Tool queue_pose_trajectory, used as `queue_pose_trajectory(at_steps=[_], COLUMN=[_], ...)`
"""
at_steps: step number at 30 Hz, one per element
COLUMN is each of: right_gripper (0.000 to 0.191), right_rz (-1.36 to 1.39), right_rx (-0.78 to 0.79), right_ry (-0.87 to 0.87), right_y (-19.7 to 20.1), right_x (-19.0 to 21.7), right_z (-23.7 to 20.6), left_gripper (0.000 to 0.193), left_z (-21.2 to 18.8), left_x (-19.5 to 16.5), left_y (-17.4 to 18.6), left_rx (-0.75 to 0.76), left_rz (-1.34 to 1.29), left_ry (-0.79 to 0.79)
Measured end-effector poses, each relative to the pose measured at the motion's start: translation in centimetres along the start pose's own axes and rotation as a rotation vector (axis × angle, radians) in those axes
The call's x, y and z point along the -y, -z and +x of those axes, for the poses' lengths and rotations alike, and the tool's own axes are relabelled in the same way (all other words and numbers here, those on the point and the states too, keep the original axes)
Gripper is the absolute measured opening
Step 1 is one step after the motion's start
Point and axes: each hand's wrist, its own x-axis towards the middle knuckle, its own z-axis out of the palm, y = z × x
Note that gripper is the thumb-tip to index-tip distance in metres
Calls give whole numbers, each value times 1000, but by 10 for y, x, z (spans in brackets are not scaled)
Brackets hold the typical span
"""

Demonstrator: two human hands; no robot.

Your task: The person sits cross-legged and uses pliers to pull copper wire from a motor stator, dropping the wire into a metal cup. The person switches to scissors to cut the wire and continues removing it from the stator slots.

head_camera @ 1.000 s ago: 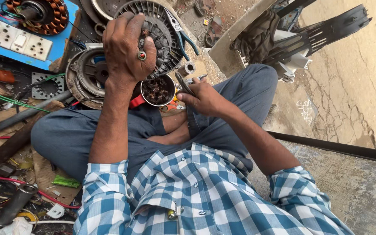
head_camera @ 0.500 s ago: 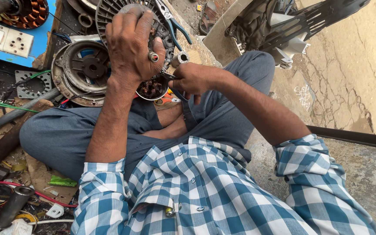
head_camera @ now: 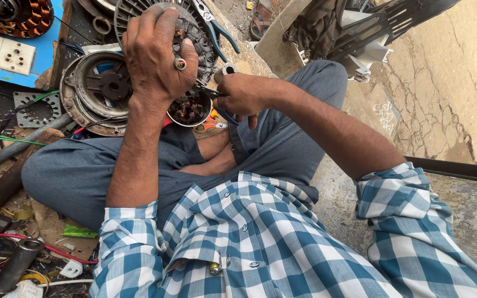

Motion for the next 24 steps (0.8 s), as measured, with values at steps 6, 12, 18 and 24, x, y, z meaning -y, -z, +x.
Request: queue_pose_trajectory(at_steps=[6, 12, 18, 24], right_gripper=[42, 49, 38, 50], right_rz=[-51, -144, -110, -180], right_rx=[-16, -17, -32, -48], right_ry=[-22, -57, -79, -106], right_y=[-3, -2, 1, 3], right_x=[4, -2, 7, 23], right_z=[-4, -5, -2, 2], left_gripper=[50, 52, 52, 53], left_z=[-1, -2, 1, -2], left_x=[6, 5, 0, -4], left_y=[-3, 1, 0, -2], left_rx=[-3, 38, 18, 21], left_rz=[38, 83, 73, 97], left_ry=[-16, 0, -14, -20])
